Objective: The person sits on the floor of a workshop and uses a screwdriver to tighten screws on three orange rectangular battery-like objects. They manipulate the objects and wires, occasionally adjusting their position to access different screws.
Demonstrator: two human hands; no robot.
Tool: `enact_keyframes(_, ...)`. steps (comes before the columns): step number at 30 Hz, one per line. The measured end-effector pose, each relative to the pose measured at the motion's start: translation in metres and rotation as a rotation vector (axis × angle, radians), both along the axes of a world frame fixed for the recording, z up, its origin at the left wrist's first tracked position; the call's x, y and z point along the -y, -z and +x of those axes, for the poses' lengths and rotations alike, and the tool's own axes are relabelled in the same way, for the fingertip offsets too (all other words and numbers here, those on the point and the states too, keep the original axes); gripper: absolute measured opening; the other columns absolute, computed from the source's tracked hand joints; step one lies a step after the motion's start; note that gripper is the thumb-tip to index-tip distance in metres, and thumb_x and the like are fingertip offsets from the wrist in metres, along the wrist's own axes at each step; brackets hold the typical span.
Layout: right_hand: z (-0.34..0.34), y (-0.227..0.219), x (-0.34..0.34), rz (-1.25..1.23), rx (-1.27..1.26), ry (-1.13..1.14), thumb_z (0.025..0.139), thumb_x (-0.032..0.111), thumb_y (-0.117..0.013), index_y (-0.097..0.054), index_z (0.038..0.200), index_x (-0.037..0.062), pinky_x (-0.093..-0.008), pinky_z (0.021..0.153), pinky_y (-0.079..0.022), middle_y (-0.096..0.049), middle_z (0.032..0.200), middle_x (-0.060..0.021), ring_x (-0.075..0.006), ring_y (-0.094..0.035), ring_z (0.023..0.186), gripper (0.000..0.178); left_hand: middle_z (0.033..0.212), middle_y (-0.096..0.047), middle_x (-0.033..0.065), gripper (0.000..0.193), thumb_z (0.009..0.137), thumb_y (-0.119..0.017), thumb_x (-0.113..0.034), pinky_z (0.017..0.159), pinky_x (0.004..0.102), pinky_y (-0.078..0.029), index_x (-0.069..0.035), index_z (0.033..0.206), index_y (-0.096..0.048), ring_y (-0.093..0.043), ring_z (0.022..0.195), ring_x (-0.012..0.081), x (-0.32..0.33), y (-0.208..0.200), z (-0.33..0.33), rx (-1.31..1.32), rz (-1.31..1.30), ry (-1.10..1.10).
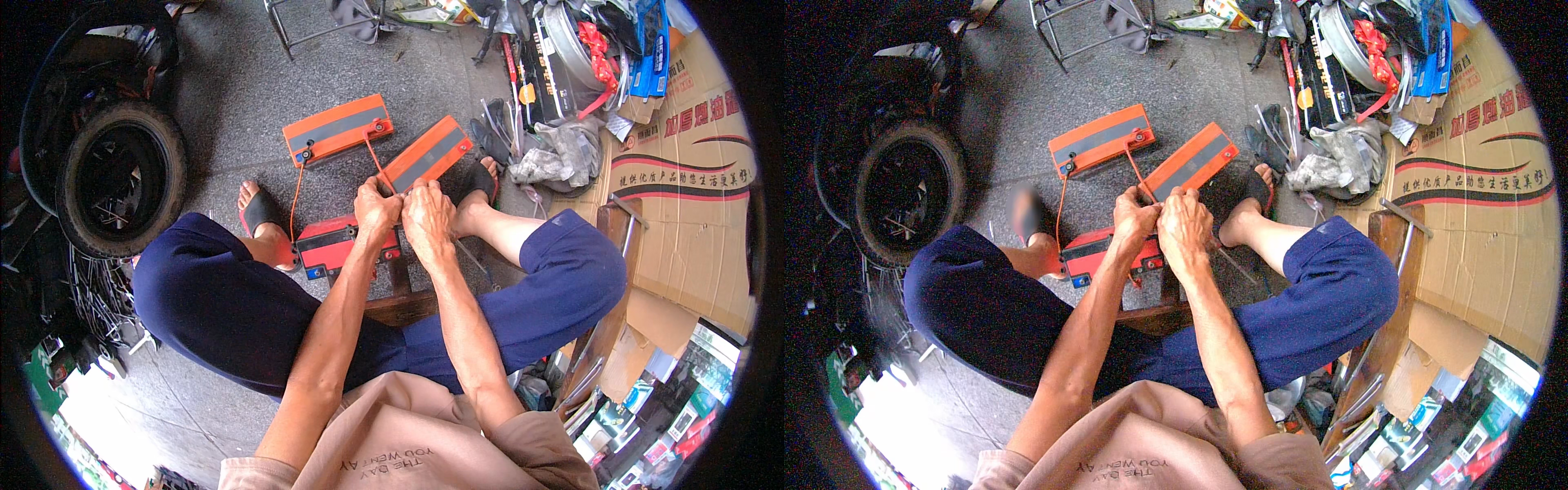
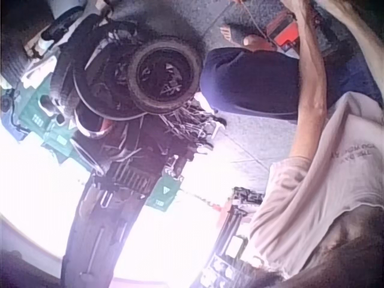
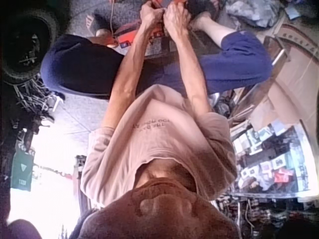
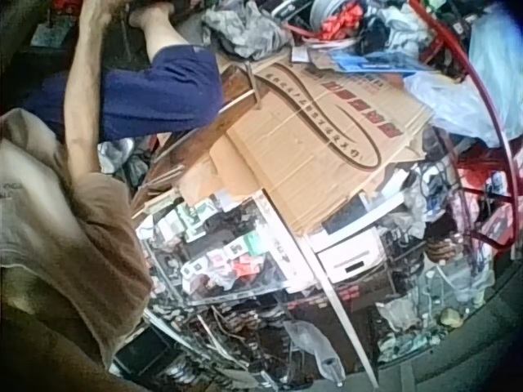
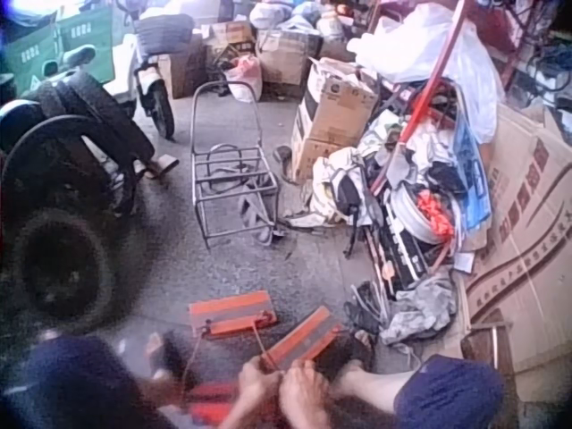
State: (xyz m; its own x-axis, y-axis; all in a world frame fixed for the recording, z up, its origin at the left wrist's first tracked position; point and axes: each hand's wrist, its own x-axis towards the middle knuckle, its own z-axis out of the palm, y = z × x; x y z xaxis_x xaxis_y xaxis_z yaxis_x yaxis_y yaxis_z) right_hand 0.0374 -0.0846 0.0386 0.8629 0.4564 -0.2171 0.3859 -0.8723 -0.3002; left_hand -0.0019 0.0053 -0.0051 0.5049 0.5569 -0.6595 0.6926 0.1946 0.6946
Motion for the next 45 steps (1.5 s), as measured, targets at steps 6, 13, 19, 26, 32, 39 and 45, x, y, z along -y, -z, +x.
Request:
enact_keyframes(6, 0.005, 0.010, 0.003, 0.057, 0.002, 0.050, 0.088, 0.019, -0.062, -0.067, 0.094, -0.0030, -0.0499, 0.078, -0.054, -0.067, 0.093, -0.0238, -0.0416, -0.068, 0.087, 0.023, 0.083, -0.071, 0.0105, 0.027, 0.074, -0.081, -0.012, 0.067, 0.0350, -0.056, 0.000, 0.091, -0.065, -0.068, 0.075, 0.0181, 0.000, -0.009, 0.001, -0.001, -0.022, 0.006)
enact_keyframes(13, 0.028, -0.031, 0.031, 0.288, 0.148, 0.165, 0.091, 0.025, -0.068, -0.070, 0.082, -0.0005, -0.0436, 0.068, -0.053, -0.068, 0.078, -0.0198, -0.0346, -0.066, 0.071, 0.027, 0.089, -0.073, 0.0153, 0.042, 0.074, -0.080, -0.016, 0.075, 0.0396, -0.056, 0.001, 0.110, -0.065, -0.071, 0.083, 0.0266, 0.006, 0.001, -0.002, 0.040, 0.061, 0.045)
enact_keyframes(19, 0.030, -0.144, 0.042, 1.157, 0.114, 0.570, 0.101, 0.020, -0.061, -0.065, 0.087, -0.0005, -0.0253, 0.041, -0.039, -0.060, 0.065, -0.0032, -0.0076, -0.047, 0.044, 0.025, 0.089, -0.073, 0.0171, 0.046, 0.074, -0.077, -0.015, 0.077, 0.0402, -0.056, 0.000, 0.115, -0.066, -0.072, 0.084, 0.0278, 0.002, -0.004, -0.006, 0.061, -0.010, 0.018)
enact_keyframes(26, 0.035, -0.140, 0.039, 1.360, 0.180, 0.693, 0.102, 0.031, -0.059, -0.061, 0.088, -0.0021, -0.0252, 0.041, -0.037, -0.055, 0.063, -0.0055, -0.0093, -0.043, 0.042, 0.036, 0.083, -0.071, 0.0160, 0.041, 0.073, -0.076, -0.018, 0.074, 0.0401, -0.055, 0.003, 0.106, -0.065, -0.071, 0.078, 0.0277, 0.006, 0.007, -0.007, 0.109, 0.080, 0.043)
enact_keyframes(32, 0.036, -0.122, 0.028, 1.438, 0.198, 0.597, 0.102, 0.031, -0.059, -0.059, 0.083, -0.0002, -0.0253, 0.041, -0.038, -0.050, 0.057, -0.0027, -0.0096, -0.044, 0.042, 0.036, 0.084, -0.071, 0.0161, 0.039, 0.073, -0.074, -0.018, 0.074, 0.0405, -0.055, 0.003, 0.105, -0.065, -0.071, 0.079, 0.0280, 0.005, -0.008, -0.006, 0.091, 0.113, 0.062)
enact_keyframes(39, 0.038, -0.111, 0.024, 1.406, 0.182, 0.591, 0.103, 0.030, -0.058, -0.060, 0.085, -0.0012, -0.0254, 0.042, -0.037, -0.049, 0.057, -0.0021, -0.0096, -0.045, 0.043, 0.036, 0.088, -0.070, 0.0161, 0.034, 0.077, -0.076, -0.013, 0.055, 0.0364, -0.061, 0.006, 0.101, -0.063, -0.071, 0.073, 0.0231, 0.006, 0.013, -0.008, 0.164, 0.085, 0.035)
enact_keyframes(45, 0.041, -0.109, 0.023, 1.423, 0.187, 0.597, 0.103, 0.029, -0.058, -0.060, 0.085, -0.0010, -0.0257, 0.042, -0.037, -0.050, 0.056, -0.0021, -0.0095, -0.045, 0.043, 0.035, 0.089, -0.070, 0.0154, 0.033, 0.078, -0.075, -0.011, 0.051, 0.0349, -0.061, 0.006, 0.103, -0.062, -0.071, 0.071, 0.0224, 0.007, 0.013, -0.006, 0.158, 0.077, 0.030)
